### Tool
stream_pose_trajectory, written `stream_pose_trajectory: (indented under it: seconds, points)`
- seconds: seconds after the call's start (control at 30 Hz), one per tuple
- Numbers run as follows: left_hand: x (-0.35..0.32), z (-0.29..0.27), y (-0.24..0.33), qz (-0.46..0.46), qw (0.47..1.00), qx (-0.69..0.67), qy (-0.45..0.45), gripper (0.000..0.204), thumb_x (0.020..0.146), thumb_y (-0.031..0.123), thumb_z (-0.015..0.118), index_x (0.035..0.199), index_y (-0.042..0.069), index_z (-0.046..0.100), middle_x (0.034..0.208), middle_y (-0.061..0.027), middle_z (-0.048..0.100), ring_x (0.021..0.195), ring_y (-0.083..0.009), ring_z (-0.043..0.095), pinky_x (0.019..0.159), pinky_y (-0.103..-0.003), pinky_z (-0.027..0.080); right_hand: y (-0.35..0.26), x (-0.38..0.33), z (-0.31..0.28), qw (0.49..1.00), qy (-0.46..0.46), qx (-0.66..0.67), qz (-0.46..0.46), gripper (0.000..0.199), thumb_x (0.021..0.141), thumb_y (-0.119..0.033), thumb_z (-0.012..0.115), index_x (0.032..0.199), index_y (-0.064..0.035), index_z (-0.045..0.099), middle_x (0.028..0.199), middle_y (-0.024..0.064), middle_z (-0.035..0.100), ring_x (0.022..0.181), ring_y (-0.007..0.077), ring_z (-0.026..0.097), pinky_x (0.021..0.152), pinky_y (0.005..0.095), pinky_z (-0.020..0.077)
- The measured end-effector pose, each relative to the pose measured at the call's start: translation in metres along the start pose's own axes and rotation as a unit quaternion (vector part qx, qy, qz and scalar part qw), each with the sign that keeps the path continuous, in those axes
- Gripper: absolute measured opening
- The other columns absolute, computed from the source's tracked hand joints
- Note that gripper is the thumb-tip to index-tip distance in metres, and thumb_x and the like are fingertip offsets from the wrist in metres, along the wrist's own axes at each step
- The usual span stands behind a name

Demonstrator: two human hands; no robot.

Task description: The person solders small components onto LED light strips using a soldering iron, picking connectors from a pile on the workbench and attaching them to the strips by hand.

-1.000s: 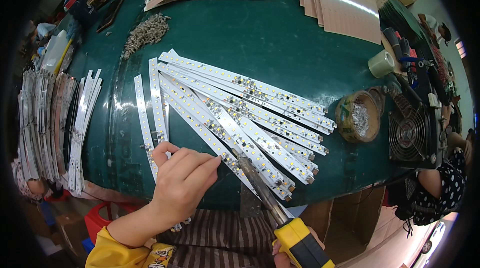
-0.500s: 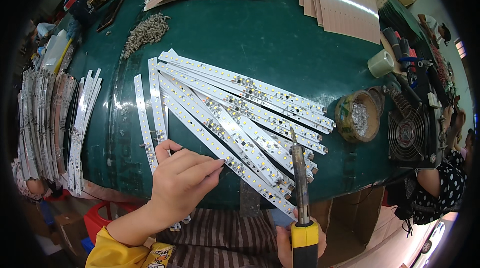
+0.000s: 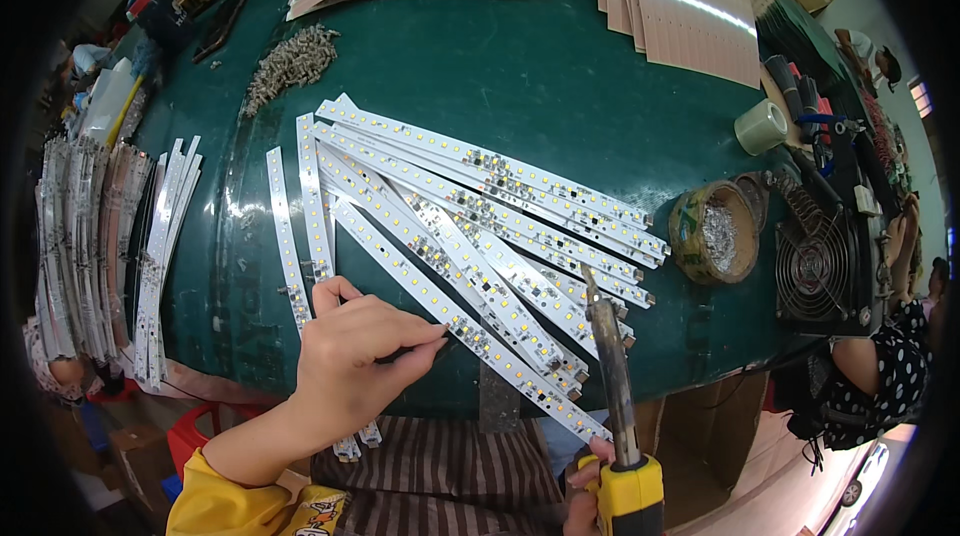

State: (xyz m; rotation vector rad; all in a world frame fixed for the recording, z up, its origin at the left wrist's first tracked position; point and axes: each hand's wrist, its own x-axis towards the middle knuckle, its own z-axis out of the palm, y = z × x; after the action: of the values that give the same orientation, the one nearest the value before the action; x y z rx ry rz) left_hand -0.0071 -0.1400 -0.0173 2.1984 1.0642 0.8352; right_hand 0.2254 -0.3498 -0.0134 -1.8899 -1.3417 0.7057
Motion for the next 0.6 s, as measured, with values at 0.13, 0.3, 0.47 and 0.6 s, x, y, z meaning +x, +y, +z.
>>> stream_pose_trajectory:
  seconds: [0.13, 0.3, 0.47, 0.6]
  points:
    - [-0.001, 0.003, 0.0, -0.025, 0.999, 0.0, 0.026, 0.016, 0.074, 0.009, 0.082, 0.087, 0.011, 0.072, 0.077, 0.002, 0.07, 0.073, -0.014, 0.065, 0.081, -0.037, 0.034, 0.011, -0.014, -0.003, 0.988, 0.028, 0.119, 0.093, 0.045, 0.099, -0.034, 0.058, 0.13, -0.0012, 0.05, 0.083, 0.0025, 0.059, 0.075, 0.0125, 0.057, 0.072, 0.0264, 0.0466]
    - [-0.001, 0.002, 0.001, -0.045, 0.998, 0.019, 0.028, 0.017, 0.073, 0.013, 0.083, 0.085, 0.012, 0.071, 0.073, 0.0024, 0.066, 0.069, -0.0157, 0.061, 0.078, -0.037, 0.031, 0.033, -0.029, -0.004, 0.955, -0.092, 0.163, 0.231, 0.038, 0.1, -0.028, 0.059, 0.128, -0.0037, 0.053, 0.087, 0.002, 0.06, 0.079, 0.0116, 0.058, 0.074, 0.0265, 0.0478]
    - [-0.001, 0.004, 0.002, -0.05, 0.998, 0.027, 0.026, 0.017, 0.072, 0.014, 0.083, 0.082, 0.012, 0.07, 0.07, 0.0027, 0.062, 0.067, -0.0168, 0.058, 0.078, -0.038, 0.03, 0.032, -0.035, -0.01, 0.984, -0.134, 0.092, 0.073, 0.038, 0.1, -0.028, 0.054, 0.127, -0.0017, 0.048, 0.081, 0.0028, 0.058, 0.072, 0.012, 0.057, 0.072, 0.0277, 0.0466]
    - [-0.001, 0.005, 0.001, -0.036, 0.998, 0.032, 0.029, 0.017, 0.071, 0.014, 0.083, 0.082, 0.012, 0.07, 0.07, 0.0033, 0.062, 0.068, -0.0167, 0.058, 0.078, -0.039, 0.03, 0.028, -0.03, -0.013, 0.985, -0.153, 0.04, 0.072, 0.035, 0.098, -0.022, 0.055, 0.125, -0.0017, 0.05, 0.082, 0.0038, 0.059, 0.075, 0.0138, 0.059, 0.077, 0.0292, 0.0471]
